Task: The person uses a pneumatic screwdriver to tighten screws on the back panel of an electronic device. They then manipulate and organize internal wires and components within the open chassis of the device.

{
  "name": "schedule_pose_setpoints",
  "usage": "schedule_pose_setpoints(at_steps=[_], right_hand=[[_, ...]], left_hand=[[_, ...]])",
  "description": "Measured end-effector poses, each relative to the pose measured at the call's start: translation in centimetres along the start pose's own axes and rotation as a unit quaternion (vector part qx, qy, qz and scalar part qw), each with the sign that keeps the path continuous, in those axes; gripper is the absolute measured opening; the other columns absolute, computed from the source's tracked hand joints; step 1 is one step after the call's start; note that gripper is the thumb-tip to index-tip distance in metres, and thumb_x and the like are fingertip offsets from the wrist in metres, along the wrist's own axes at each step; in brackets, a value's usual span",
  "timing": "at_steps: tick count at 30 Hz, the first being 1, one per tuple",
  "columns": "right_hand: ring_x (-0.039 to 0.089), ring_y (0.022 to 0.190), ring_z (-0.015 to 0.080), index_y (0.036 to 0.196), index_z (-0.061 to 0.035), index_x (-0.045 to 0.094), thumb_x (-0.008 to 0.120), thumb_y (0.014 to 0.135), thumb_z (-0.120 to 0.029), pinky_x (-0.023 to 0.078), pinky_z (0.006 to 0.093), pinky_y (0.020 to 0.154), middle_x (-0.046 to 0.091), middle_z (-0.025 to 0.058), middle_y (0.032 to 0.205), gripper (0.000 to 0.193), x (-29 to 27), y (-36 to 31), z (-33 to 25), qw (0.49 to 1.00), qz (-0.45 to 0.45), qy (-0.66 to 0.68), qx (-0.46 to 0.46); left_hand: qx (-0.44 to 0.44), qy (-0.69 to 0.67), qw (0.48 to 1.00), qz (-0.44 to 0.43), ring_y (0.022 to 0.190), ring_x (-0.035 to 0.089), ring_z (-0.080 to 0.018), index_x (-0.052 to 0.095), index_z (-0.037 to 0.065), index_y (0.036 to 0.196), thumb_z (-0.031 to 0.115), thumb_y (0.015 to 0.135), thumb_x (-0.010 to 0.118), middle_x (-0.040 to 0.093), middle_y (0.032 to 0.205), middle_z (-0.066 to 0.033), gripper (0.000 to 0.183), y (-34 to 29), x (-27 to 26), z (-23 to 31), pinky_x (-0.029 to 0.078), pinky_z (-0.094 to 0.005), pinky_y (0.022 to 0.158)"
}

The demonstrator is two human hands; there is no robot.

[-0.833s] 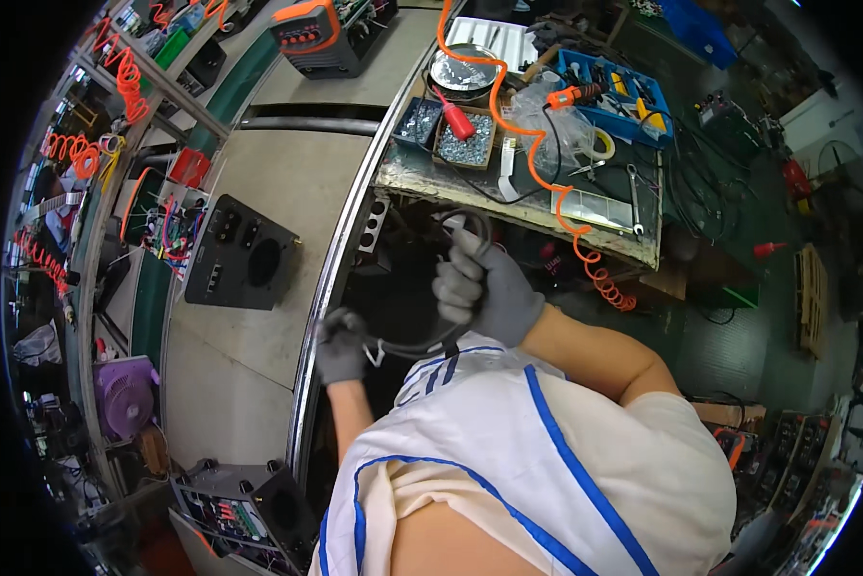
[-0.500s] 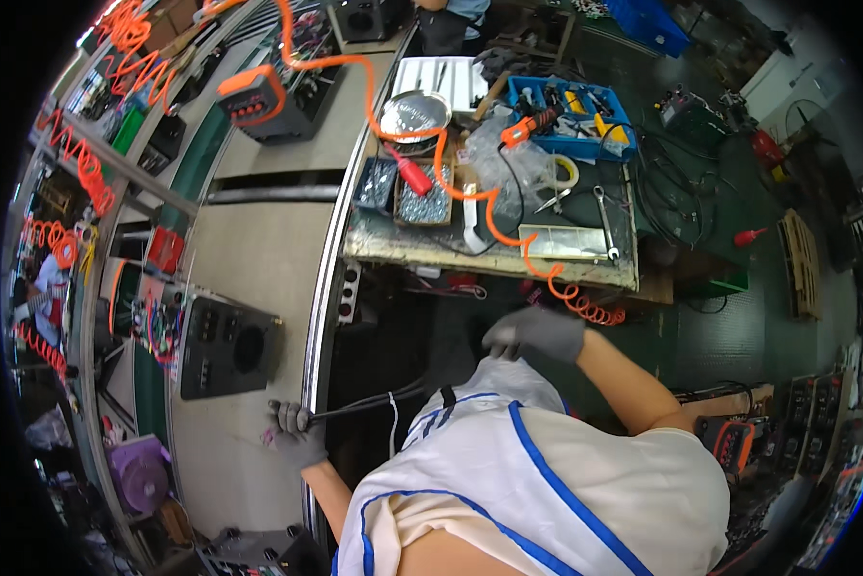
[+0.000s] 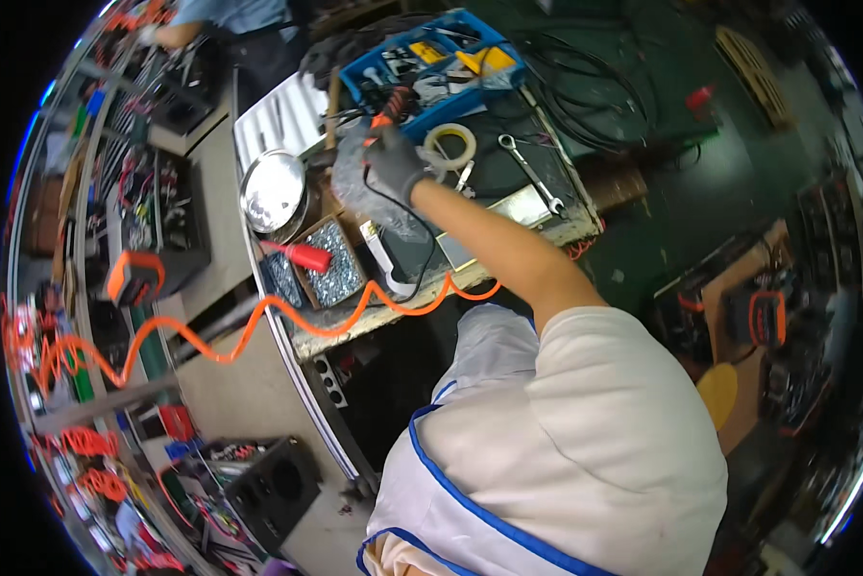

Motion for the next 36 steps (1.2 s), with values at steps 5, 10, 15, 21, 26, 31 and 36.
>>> schedule_pose_setpoints(at_steps=[5, 10, 15, 21, 26, 31, 36], right_hand=[[0.057, 0.071, 0.0155, 0.101, -0.0067, 0.055, 0.064, 0.078, -0.015, 0.046, 0.0291, 0.068, 0.058, 0.0075, 0.081, 0.026, -7.9, -4.9, -0.7, 0.999, 0.032, -0.024, 0.001], [0.055, 0.074, 0.011, 0.094, -0.0071, 0.058, 0.059, 0.079, -0.003, 0.045, 0.026, 0.068, 0.058, 0.0029, 0.082, 0.016, -22.7, -8.6, 6.2, 0.97, 0.242, 0.0, 0.034], [0.055, 0.067, 0.0141, 0.095, -0.0043, 0.06, 0.058, 0.081, -0.005, 0.046, 0.0277, 0.065, 0.061, 0.0051, 0.082, 0.014, -40.7, -20.8, 21.7, 0.875, 0.441, -0.115, 0.163], [0.052, 0.051, 0.0194, 0.085, -0.0052, 0.059, 0.063, 0.078, -0.02, 0.042, 0.0348, 0.045, 0.056, 0.0081, 0.064, 0.017, -47.4, -41.7, 23.6, 0.682, 0.484, 0.153, 0.526], [0.053, 0.05, 0.0237, 0.079, -0.0027, 0.059, 0.06, 0.081, -0.028, 0.044, 0.0388, 0.047, 0.054, 0.0097, 0.06, 0.026, -56.7, -60.9, 41.2, 0.648, 0.42, -0.084, 0.629], [0.06, 0.084, 0.0307, 0.101, 0.0012, 0.061, 0.054, 0.083, -0.035, 0.046, 0.0391, 0.075, 0.063, 0.0167, 0.095, 0.041, -59.6, -53.4, 43.8, 0.656, 0.3, -0.197, 0.664], [0.05, 0.113, 0.0347, 0.114, -0.0014, 0.058, 0.052, 0.083, -0.041, 0.039, 0.039, 0.093, 0.053, 0.0195, 0.123, 0.051, -62.2, -41.6, 54.0, 0.683, 0.282, -0.116, 0.664]], left_hand=[[-0.083, 0.112, 0.988, 0.066, 0.057, 0.044, -0.0176, 0.058, 0.008, 0.09, 0.049, 0.089, 0.048, 0.051, 0.065, -0.0035, 0.041, 1.5, 0.0, -0.6, 0.037, -0.0291, 0.053], [-0.171, 0.184, 0.966, 0.054, 0.056, 0.044, -0.016, 0.059, 0.008, 0.091, 0.049, 0.089, 0.048, 0.05, 0.064, -0.0028, 0.042, 4.4, 0.7, -4.2, 0.036, -0.0284, 0.051], [-0.252, 0.256, 0.933, -0.007, 0.055, 0.043, -0.0145, 0.06, 0.008, 0.093, 0.05, 0.088, 0.049, 0.049, 0.063, -0.0021, 0.043, 7.4, 3.2, -9.7, 0.035, -0.0277, 0.05], [-0.332, 0.308, 0.89, -0.05, 0.054, 0.043, -0.0127, 0.061, 0.008, 0.095, 0.05, 0.088, 0.049, 0.048, 0.061, -0.0012, 0.045, 4.5, 3.5, -15.8, 0.034, -0.0269, 0.047], [-0.329, 0.418, 0.827, -0.181, 0.042, 0.035, -0.0128, 0.056, 0.008, 0.078, 0.053, 0.088, 0.046, 0.041, 0.053, -0.0002, 0.047, 1.3, 15.8, -18.9, 0.026, -0.028, 0.038], [-0.321, 0.494, 0.789, -0.173, 0.039, 0.033, -0.0136, 0.051, 0.011, 0.072, 0.051, 0.089, 0.045, 0.04, 0.051, 0.0006, 0.044, 0.2, 24.8, -27.5, 0.027, -0.0276, 0.037], [-0.266, 0.595, 0.753, -0.086, 0.041, 0.035, -0.0135, 0.052, 0.011, 0.074, 0.049, 0.09, 0.045, 0.042, 0.053, 0.0004, 0.042, 2.6, 32.3, -37.4, 0.029, -0.0268, 0.039]])
Point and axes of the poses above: each hand's wrist, its own y-axis towards the middle knuckle, its own x-axis out of the palm, z = x × y, the point moved 7 cm from there along y, towards the middle knuckle
